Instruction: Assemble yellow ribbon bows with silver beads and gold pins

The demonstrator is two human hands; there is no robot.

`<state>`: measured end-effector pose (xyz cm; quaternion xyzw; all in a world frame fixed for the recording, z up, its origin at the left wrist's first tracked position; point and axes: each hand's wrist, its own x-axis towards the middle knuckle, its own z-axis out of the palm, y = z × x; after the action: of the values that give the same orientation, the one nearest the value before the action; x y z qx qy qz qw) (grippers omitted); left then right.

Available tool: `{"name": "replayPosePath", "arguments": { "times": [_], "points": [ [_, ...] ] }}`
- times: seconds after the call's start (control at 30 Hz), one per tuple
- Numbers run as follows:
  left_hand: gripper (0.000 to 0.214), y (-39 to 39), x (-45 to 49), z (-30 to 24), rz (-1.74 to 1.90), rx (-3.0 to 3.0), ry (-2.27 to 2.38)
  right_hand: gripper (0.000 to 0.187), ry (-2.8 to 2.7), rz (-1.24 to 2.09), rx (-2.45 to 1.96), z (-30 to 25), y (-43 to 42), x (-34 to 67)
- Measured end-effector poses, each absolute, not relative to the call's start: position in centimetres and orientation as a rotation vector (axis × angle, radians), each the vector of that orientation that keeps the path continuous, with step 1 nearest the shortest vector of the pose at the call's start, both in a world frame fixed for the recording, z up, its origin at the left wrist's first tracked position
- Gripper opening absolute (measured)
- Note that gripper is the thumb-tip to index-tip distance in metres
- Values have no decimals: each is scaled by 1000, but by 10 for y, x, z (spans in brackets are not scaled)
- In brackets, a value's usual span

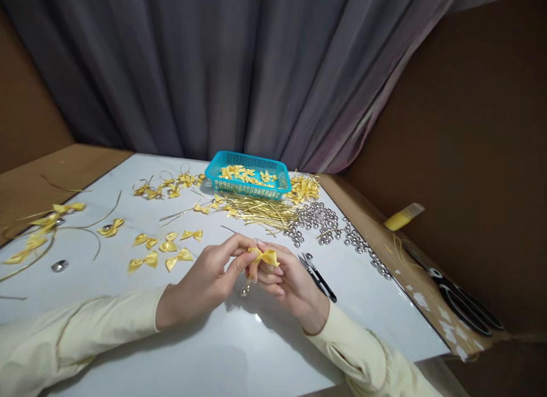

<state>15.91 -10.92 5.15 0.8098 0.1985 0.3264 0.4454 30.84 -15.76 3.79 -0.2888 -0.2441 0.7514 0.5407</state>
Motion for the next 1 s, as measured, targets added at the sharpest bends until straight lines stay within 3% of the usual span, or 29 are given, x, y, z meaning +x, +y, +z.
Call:
{"name": "replayPosePath", "arguments": {
  "times": [0.23,0.5,0.7,0.83,1.0],
  "points": [
    [14,-108,158,43,1049,2337,345,24,-637,1862,-734,42,-157,313],
    [22,-101,157,43,1132,2523,-41,27,-706,2036,-779,46,-158,320],
    [25,-110,158,51,920,2547,-315,47,-671,2046,-839,35,-149,322],
    [23,-112,160,57,930,2442,-199,49,-640,1985,-842,31,-144,328],
    [15,-111,160,63,801,2192,281,44,-608,1899,-814,32,-140,339]
  ]
}}
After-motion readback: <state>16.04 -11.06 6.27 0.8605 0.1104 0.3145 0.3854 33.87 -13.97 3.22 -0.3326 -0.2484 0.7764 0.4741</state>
